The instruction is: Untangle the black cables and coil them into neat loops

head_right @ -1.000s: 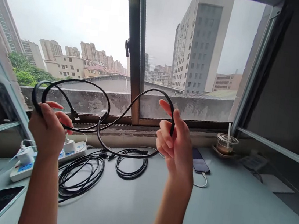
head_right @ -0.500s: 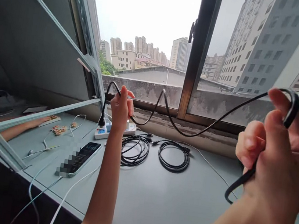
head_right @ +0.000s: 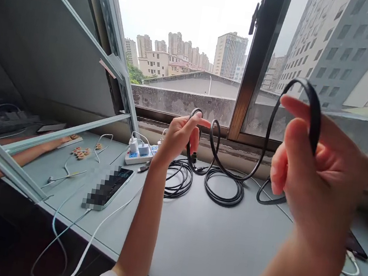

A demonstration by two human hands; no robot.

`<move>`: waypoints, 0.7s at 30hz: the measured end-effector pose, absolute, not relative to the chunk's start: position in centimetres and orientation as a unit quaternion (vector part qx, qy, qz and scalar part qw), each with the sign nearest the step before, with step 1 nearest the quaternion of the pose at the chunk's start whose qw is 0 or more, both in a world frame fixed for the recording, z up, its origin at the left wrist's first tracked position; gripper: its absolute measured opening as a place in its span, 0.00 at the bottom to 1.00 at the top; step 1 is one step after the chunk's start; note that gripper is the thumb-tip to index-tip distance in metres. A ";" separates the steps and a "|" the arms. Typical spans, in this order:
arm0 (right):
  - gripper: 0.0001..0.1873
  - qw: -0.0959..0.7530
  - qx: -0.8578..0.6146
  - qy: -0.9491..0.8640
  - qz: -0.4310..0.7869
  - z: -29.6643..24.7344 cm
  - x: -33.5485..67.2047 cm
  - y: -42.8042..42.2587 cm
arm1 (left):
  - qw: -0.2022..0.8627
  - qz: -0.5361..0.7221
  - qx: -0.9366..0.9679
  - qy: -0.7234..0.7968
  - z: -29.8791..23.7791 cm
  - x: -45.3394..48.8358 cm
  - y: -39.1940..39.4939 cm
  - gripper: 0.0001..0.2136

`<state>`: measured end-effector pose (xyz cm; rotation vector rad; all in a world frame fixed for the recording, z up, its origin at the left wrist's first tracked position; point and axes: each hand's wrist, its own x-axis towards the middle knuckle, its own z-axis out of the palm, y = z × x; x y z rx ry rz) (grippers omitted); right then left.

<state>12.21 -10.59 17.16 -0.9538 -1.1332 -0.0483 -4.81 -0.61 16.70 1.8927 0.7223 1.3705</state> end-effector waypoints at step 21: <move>0.47 0.652 -0.436 -0.619 0.047 16.6 10.4 -9.1 | 0.396 0.531 0.724 0.196 18.0 -3.5 -3.3 0.27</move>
